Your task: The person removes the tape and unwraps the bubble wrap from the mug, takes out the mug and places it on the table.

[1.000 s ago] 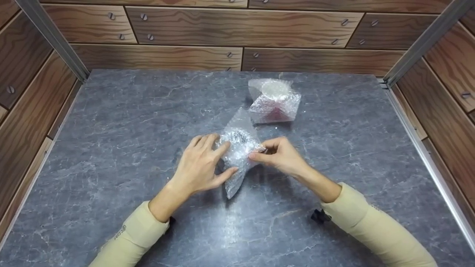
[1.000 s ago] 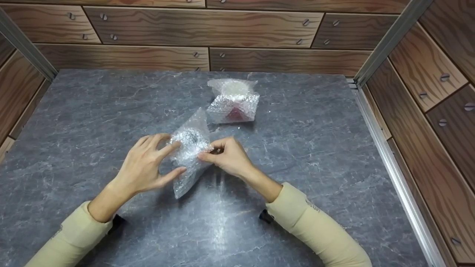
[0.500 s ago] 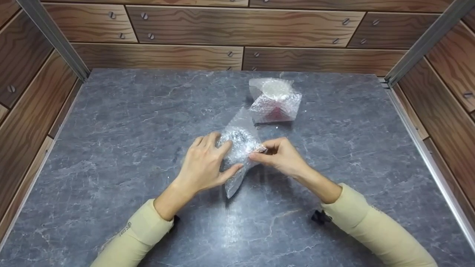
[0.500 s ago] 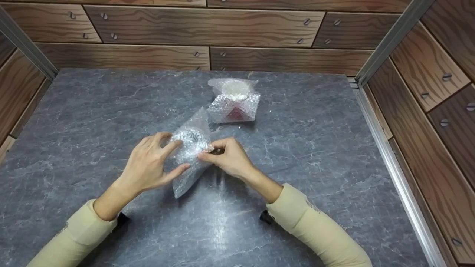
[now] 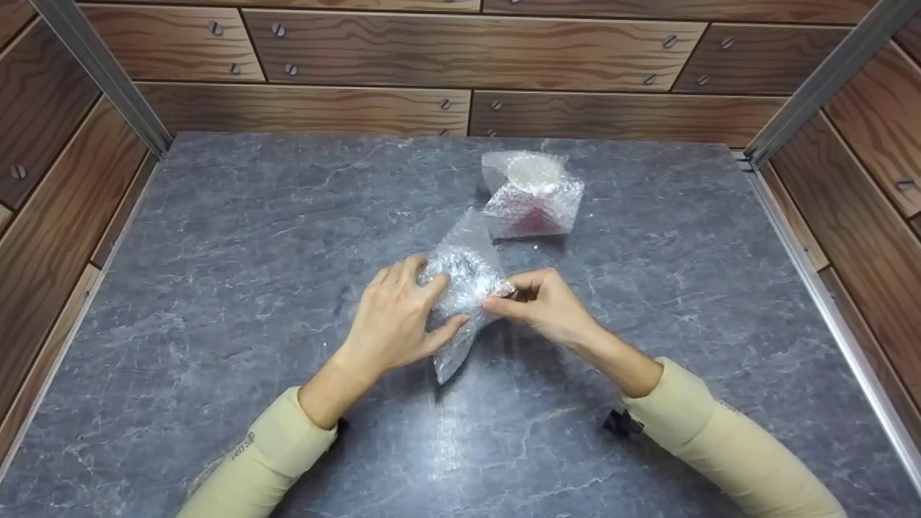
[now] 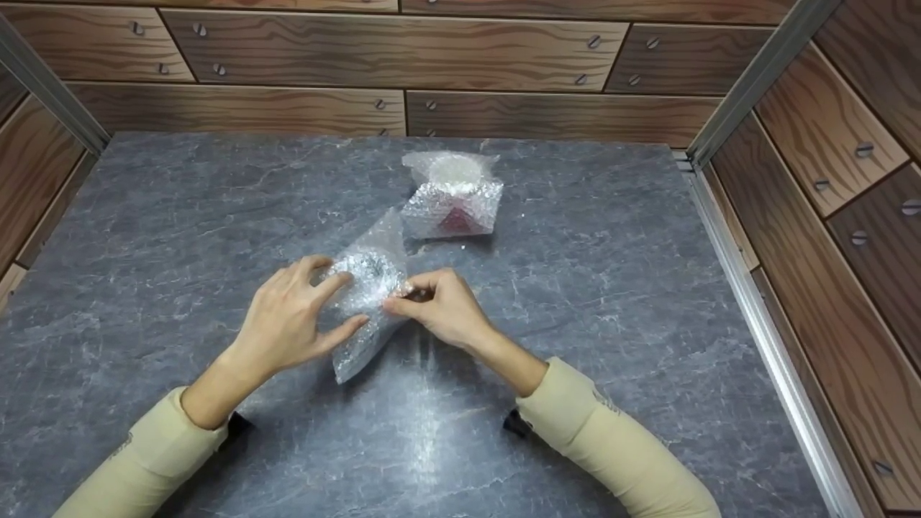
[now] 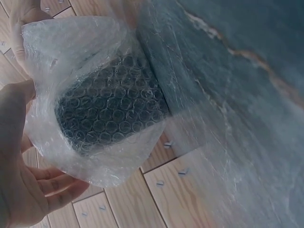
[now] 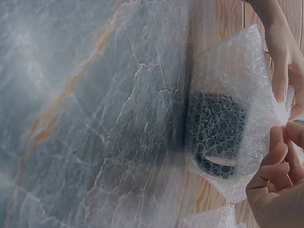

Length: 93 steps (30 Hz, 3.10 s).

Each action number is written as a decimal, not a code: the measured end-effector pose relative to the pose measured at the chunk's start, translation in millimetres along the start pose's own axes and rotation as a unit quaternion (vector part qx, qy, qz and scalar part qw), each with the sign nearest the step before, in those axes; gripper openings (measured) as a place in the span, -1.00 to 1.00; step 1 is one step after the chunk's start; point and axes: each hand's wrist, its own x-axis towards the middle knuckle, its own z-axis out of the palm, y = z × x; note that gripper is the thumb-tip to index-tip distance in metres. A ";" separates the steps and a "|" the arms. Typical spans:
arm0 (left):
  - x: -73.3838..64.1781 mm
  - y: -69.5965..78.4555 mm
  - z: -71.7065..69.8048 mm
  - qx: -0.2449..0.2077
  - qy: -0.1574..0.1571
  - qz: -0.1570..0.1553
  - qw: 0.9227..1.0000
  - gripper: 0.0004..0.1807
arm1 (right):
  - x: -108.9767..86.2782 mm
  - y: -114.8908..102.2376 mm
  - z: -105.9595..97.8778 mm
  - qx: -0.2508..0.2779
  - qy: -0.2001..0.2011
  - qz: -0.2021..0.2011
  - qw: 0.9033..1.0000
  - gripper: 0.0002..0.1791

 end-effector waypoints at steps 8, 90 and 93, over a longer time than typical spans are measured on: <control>0.0 0.0 -1.6 0.003 -0.008 -0.003 1.000 -0.40 | -0.6 -1.2 0.0 -0.005 -0.001 -0.010 1.000 -0.76; 12.3 -0.4 -0.7 0.049 0.192 0.169 0.965 -0.97 | 0.6 -8.8 -7.4 0.071 -0.019 0.020 0.997 -0.83; 13.4 -0.8 -0.7 0.052 0.196 0.173 0.964 -0.98 | 1.3 -8.4 -7.3 0.071 -0.016 0.017 0.997 -0.84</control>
